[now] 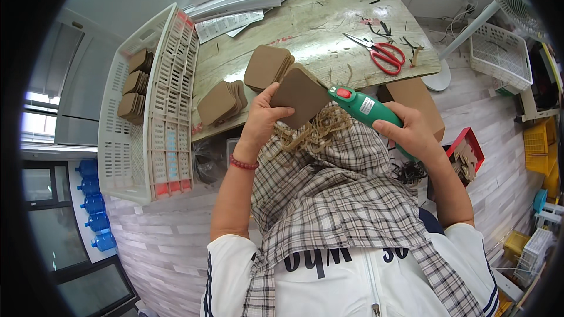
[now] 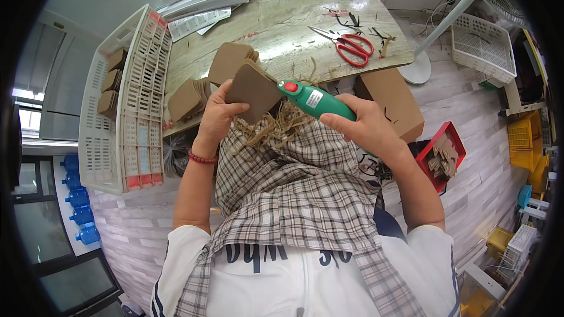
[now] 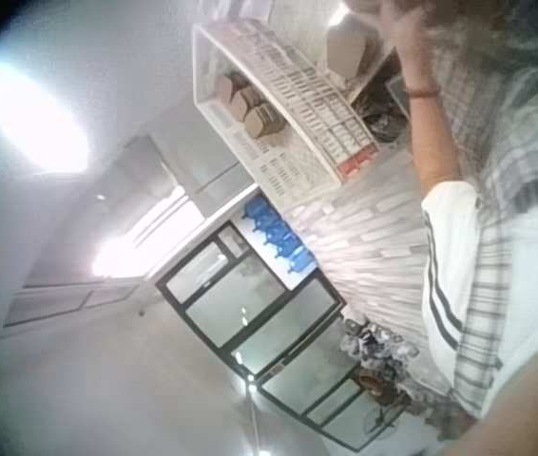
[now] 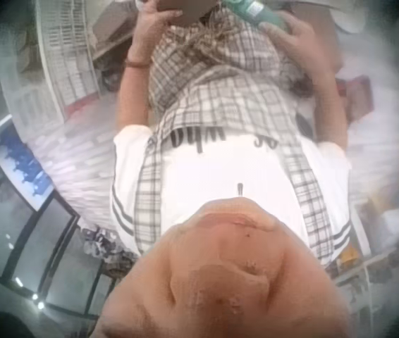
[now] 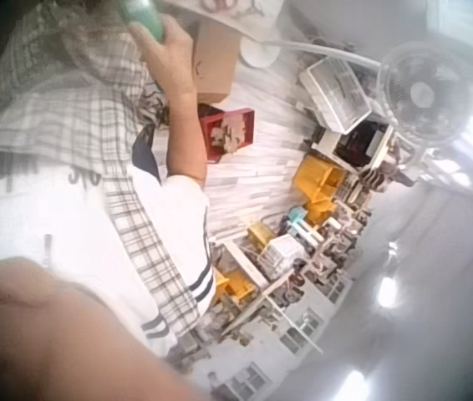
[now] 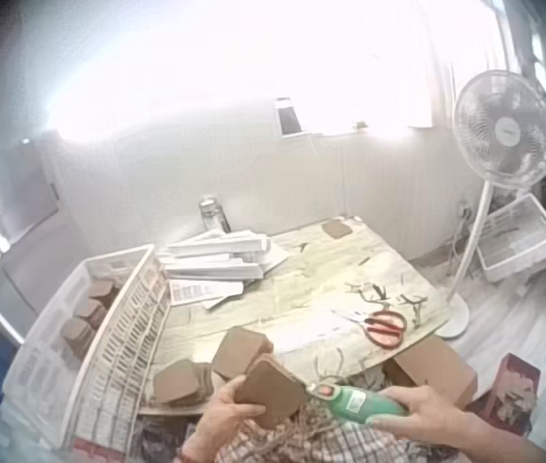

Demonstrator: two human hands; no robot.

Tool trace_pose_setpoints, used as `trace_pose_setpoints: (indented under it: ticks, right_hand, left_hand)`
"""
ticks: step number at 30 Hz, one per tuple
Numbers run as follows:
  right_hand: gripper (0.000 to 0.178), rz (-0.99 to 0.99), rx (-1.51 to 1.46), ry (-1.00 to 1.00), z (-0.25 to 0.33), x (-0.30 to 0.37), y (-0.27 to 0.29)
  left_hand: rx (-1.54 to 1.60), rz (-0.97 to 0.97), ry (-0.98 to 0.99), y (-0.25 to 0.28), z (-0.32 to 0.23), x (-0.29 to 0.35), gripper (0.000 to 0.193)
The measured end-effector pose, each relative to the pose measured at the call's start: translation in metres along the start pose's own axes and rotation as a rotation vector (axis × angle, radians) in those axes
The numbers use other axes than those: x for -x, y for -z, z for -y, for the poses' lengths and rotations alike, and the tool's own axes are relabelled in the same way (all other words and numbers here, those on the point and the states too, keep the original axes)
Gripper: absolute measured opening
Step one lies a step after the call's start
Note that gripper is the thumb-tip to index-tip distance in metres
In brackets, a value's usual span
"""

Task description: The person uses a green rotary tool to trim the edges of small brown cardboard pieces. They pick up each piece from a white basket, smooth the edges with the tool, and place the finished pieces back into the basket.

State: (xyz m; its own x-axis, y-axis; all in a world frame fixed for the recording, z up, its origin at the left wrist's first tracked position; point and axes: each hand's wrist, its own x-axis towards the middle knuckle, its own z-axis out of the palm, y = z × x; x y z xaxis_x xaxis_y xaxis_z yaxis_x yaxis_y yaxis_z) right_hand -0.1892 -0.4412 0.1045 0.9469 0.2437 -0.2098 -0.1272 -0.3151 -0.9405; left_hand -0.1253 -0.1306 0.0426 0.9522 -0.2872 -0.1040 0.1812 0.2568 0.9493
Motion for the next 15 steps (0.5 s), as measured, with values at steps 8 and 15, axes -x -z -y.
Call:
trace_pose_setpoints:
  ticks: [8,15]
  right_hand:
    - [0.038,-0.027,0.000,-0.001,-0.003,-0.005,-0.016]
    - [0.035,0.068,-0.078,-0.055,-0.003,-0.009,-0.014]
  left_hand:
    - [0.015,0.096,0.217,-0.001,0.015,0.009,0.056]
    - [-0.132,0.124,0.273,-0.002,-0.005,0.017,0.037]
